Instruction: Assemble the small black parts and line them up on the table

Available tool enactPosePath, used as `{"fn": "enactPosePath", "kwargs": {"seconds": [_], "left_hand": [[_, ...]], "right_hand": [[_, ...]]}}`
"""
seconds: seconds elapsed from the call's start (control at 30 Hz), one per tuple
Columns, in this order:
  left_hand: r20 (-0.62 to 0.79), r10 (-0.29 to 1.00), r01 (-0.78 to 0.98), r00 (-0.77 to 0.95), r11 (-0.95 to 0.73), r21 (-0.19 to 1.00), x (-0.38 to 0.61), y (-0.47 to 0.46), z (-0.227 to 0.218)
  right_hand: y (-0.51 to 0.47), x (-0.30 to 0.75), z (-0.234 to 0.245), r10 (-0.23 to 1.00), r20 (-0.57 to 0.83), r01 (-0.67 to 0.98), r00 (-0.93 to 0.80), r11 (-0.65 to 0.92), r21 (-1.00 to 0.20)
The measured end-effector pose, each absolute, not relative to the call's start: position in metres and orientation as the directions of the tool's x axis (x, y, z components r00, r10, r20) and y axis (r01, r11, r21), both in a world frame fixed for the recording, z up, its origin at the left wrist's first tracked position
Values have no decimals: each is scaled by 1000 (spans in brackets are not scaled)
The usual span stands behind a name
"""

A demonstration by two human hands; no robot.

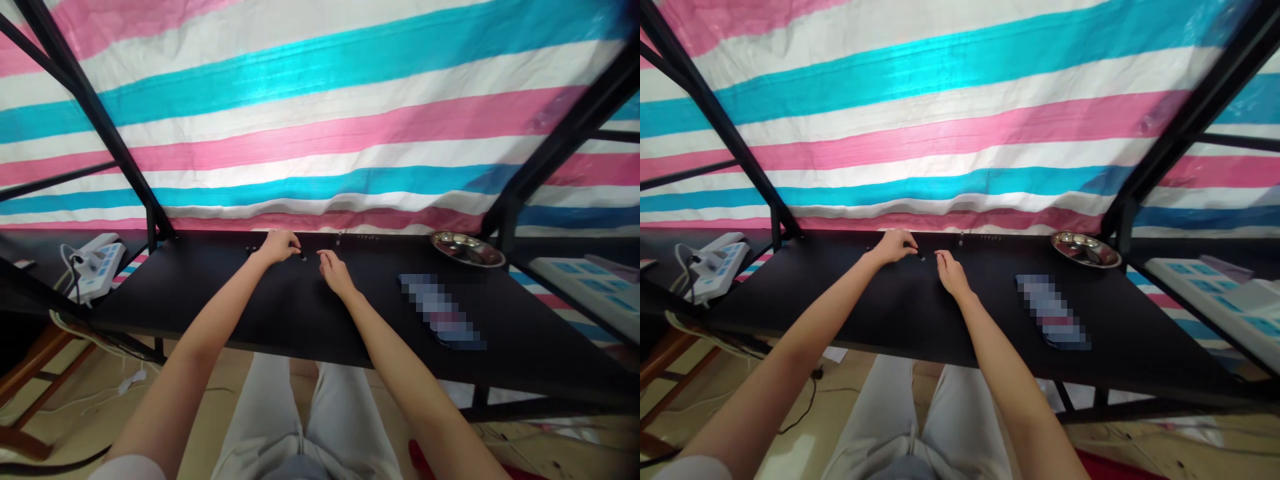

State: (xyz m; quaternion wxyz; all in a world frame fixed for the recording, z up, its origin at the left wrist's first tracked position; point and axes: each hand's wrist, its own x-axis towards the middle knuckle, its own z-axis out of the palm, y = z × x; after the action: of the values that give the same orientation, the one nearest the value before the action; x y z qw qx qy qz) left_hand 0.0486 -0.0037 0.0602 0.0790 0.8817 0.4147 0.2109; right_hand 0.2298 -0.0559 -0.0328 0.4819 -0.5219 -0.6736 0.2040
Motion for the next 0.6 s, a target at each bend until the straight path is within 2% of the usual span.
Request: {"fn": "enactPosePath", "kwargs": {"seconds": [0.07,0.17,0.33,0.6], "left_hand": [[242,803,778,545,-592,209,46,9,77],[147,843,834,517,-535,135,42,23,84],[45,892,889,449,-451,78,33,34,70],[39,893,893,448,-449,27,22,43,64]], "right_hand": [[-55,231,-33,903,430,511,15,363,-779],[-54,233,-34,901,434,508,27,361,-782],[-51,235,-38,903,428,513,49,345,-786],[-51,234,-39,897,439,521,52,351,-778]]}}
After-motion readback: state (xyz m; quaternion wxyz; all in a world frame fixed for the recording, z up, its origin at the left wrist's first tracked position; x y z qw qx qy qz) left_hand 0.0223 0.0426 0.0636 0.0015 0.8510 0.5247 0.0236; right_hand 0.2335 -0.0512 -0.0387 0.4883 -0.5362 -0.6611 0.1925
